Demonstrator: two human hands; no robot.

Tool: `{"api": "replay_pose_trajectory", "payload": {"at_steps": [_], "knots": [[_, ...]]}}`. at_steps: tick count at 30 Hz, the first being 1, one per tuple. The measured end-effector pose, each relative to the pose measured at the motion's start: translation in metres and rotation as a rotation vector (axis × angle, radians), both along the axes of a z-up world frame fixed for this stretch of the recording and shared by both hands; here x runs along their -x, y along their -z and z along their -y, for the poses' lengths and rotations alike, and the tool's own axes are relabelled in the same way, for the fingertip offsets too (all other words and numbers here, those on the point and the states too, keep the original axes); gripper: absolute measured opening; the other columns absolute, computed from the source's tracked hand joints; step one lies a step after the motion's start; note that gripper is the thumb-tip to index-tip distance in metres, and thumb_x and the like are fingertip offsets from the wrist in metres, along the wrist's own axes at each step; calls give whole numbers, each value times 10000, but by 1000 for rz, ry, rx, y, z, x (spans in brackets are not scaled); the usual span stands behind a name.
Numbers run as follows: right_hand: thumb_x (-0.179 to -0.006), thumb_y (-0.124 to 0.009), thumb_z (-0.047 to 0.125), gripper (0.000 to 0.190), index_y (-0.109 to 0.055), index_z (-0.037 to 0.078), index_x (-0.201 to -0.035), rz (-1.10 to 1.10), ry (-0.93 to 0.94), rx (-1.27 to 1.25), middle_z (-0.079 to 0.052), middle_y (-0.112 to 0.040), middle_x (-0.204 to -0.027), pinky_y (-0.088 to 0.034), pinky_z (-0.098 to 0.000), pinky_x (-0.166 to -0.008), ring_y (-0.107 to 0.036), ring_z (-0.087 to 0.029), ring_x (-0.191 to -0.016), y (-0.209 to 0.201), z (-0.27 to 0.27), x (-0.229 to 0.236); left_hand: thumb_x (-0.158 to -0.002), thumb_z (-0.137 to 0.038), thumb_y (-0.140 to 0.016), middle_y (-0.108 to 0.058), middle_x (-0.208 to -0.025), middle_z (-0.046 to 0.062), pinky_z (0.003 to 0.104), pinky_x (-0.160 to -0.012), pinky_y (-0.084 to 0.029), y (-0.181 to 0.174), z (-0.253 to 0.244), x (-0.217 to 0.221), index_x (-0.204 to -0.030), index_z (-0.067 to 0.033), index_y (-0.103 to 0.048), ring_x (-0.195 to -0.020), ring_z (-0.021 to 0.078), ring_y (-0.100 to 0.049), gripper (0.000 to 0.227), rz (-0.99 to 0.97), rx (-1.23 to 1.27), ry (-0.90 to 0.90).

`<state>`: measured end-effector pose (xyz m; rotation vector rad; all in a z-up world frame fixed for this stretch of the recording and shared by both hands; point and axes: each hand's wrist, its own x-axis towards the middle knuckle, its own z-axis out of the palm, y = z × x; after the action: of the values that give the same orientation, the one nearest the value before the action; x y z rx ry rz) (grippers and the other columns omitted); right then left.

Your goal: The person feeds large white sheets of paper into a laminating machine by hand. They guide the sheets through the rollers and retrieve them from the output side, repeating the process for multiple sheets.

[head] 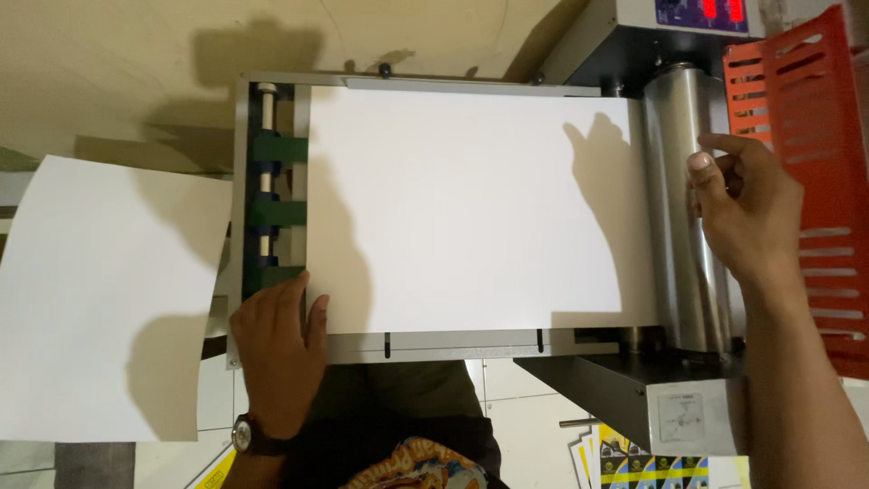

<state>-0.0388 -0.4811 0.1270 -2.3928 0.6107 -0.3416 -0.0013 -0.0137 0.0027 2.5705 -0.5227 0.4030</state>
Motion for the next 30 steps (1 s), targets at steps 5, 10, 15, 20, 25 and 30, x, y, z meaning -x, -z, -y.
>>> {"api": "replay_pose_trajectory", "payload": {"at_steps": [5, 10, 15, 20, 25, 30], "knots": [[-1219, -602, 222, 327, -607, -61, -1383, -31, -5, 18, -100, -618, -894, -470, -317, -683, -581, -170, -735, -1, -2, 1, -1046, -254, -609, -711, -1143, 101, 474, -942, -441, 2, 2, 1, -1235, -42, -684, -1074, 320, -636, 293, 12, -5, 4], [-1212, -595, 134, 236, -615, -49, -1360, -20, -4, 12, -111, -635, -918, -456, -304, -644, -566, -168, -687, 11, 7, 0, -1016, -203, -656, -704, -1159, 115, 477, -954, -448, 2, 4, 2, -1230, -38, -674, -1074, 317, -632, 271, 26, -3, 10], [-1211, -604, 142, 254, -601, -31, -1397, -26, 7, -61, -107, -610, -938, -483, -305, -661, -554, -161, -741, 2, -2, 2, -1030, -240, -626, -694, -1176, 115, 483, -978, -444, 5, 6, 4, -1237, -51, -674, -1101, 317, -613, 284, 33, -32, -2], [-1217, -601, 137, 262, -608, -37, -1411, -36, -1, -37, -123, -629, -956, -463, -309, -630, -550, -167, -720, 14, 7, 2, -1014, -206, -646, -689, -1157, 94, 466, -940, -450, 1, 9, 3, -1227, -48, -672, -1066, 288, -628, 266, 31, -29, 13], [-1209, -608, 144, 250, -634, -21, -1394, -56, 13, -13, -110, -650, -964, -474, -312, -664, -569, -162, -746, 8, 0, 0, -1013, -205, -637, -690, -1169, 103, 482, -963, -438, 2, 10, 3, -1243, -51, -666, -1088, 286, -629, 278, -6, -31, 29], [-1215, -604, 182, 273, -641, -24, -1391, -103, 8, 50, -97, -651, -927, -482, -328, -700, -590, -179, -707, 6, 1, 0, -1024, -203, -629, -681, -1158, 103, 482, -953, -447, -1, 12, 3, -1241, -41, -657, -1073, 286, -627, 273, 17, -17, 41]]}}
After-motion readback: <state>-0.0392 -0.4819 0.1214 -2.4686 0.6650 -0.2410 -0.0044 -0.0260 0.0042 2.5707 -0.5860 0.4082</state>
